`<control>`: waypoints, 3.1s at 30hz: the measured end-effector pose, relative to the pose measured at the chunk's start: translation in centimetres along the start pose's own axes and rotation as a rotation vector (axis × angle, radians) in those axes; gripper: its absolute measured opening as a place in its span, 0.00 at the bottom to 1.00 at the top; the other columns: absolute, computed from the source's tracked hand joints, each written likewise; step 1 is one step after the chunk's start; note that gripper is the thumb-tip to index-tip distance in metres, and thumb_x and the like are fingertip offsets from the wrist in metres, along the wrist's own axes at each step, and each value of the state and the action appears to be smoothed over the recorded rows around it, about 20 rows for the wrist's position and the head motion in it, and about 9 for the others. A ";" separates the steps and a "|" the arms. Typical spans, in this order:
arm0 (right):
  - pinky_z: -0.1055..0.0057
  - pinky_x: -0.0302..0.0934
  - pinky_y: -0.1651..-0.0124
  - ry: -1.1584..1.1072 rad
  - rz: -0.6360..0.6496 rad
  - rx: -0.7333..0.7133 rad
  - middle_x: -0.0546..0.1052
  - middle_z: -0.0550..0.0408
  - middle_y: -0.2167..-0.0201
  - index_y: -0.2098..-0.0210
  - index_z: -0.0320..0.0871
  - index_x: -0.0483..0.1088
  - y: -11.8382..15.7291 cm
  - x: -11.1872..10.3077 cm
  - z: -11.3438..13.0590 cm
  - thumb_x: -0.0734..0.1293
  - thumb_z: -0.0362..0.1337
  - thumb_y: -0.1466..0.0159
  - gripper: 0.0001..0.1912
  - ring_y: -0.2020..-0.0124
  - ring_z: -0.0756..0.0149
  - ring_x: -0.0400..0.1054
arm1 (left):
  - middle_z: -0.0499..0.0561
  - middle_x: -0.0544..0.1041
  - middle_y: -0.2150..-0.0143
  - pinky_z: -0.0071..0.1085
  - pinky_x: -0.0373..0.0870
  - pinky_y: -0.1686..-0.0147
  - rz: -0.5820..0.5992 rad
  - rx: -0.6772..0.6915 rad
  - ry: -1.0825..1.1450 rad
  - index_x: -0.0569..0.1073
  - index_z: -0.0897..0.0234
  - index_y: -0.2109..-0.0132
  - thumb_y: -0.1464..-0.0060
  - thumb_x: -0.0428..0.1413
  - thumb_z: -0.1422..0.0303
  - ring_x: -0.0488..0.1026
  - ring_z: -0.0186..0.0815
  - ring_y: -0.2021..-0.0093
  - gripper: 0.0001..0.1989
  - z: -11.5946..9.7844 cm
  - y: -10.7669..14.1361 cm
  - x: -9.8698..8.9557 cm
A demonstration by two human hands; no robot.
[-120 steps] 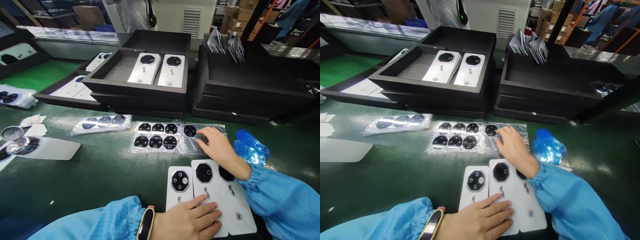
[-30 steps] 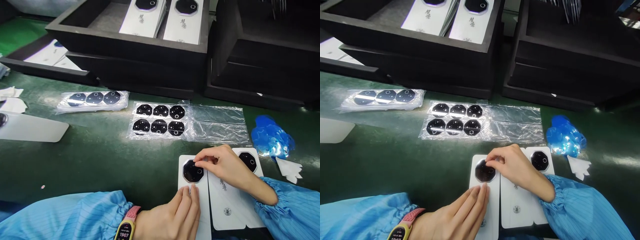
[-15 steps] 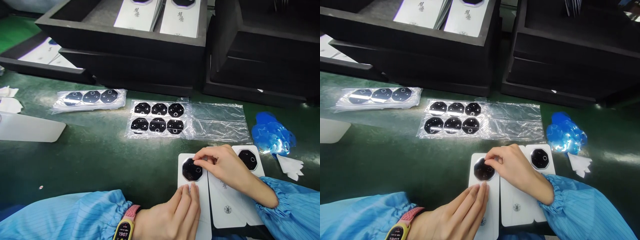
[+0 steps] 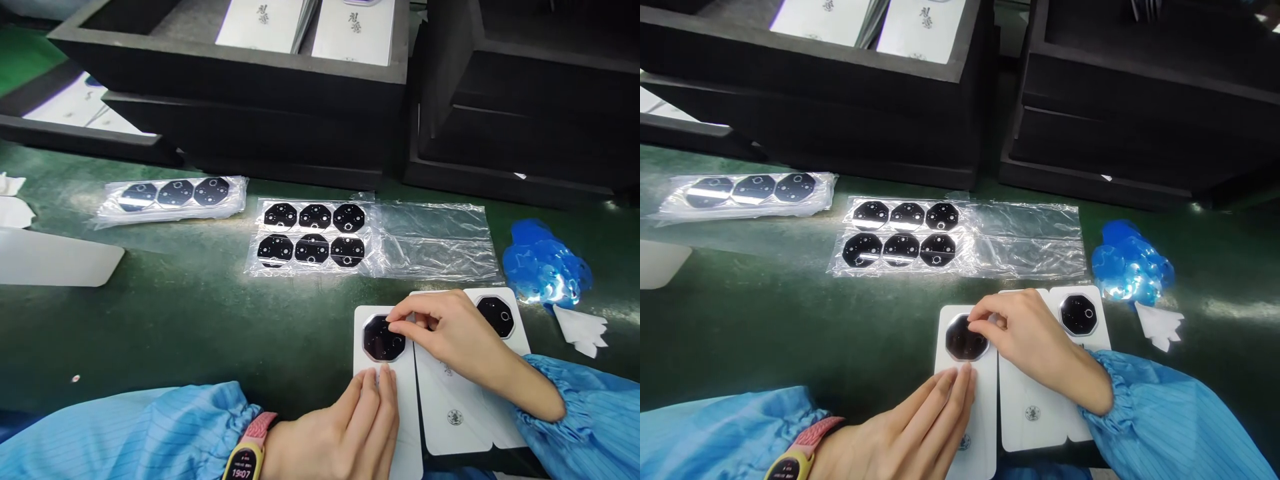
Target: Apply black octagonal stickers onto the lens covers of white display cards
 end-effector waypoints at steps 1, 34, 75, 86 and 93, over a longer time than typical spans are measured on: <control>0.75 0.53 0.79 -0.026 -0.005 0.021 0.73 0.63 0.82 0.74 0.45 0.75 0.0 -0.1 0.0 0.66 0.31 0.41 0.07 0.84 0.74 0.60 | 0.63 0.77 0.60 0.35 0.74 0.63 -0.002 0.003 -0.002 0.75 0.78 0.59 0.45 0.49 0.69 0.75 0.42 0.65 0.16 0.0 0.0 0.0; 0.77 0.49 0.82 0.082 -0.068 0.002 0.68 0.65 0.86 0.75 0.44 0.74 0.0 0.6 0.0 0.67 0.28 0.42 0.07 0.86 0.76 0.55 | 0.59 0.78 0.60 0.33 0.74 0.62 0.018 0.014 -0.027 0.75 0.76 0.59 0.44 0.47 0.71 0.76 0.41 0.64 0.14 0.1 0.1 0.0; 0.74 0.60 0.74 0.357 -0.175 -0.314 0.73 0.56 0.70 0.70 0.40 0.71 1.7 1.5 -0.6 0.58 0.23 0.39 0.12 0.70 0.70 0.68 | 0.60 0.76 0.61 0.41 0.71 0.55 -0.025 -0.073 0.003 0.74 0.78 0.58 0.47 0.49 0.71 0.74 0.42 0.64 0.15 -0.2 0.0 0.6; 0.73 0.58 0.76 0.497 -0.169 -0.369 0.73 0.52 0.66 0.64 0.40 0.70 2.1 1.7 -1.0 0.54 0.25 0.35 0.14 0.67 0.67 0.68 | 0.57 0.75 0.63 0.51 0.64 0.47 -0.050 -0.213 0.093 0.74 0.74 0.61 0.44 0.48 0.74 0.71 0.41 0.64 0.11 -0.9 0.1 1.3; 0.73 0.59 0.76 0.513 -0.173 -0.395 0.73 0.52 0.68 0.65 0.39 0.71 1.9 1.9 -0.8 0.54 0.24 0.36 0.15 0.68 0.66 0.68 | 0.54 0.75 0.64 0.42 0.75 0.57 -0.041 -0.236 0.102 0.74 0.72 0.62 0.44 0.47 0.76 0.71 0.39 0.64 0.11 -0.3 -0.1 1.2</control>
Point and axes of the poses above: each hand's wrist, its own y-axis away from the middle knuckle, its own x-axis out of the palm, z = x × y, the point moved 1 cm from there along -y, towards the middle knuckle
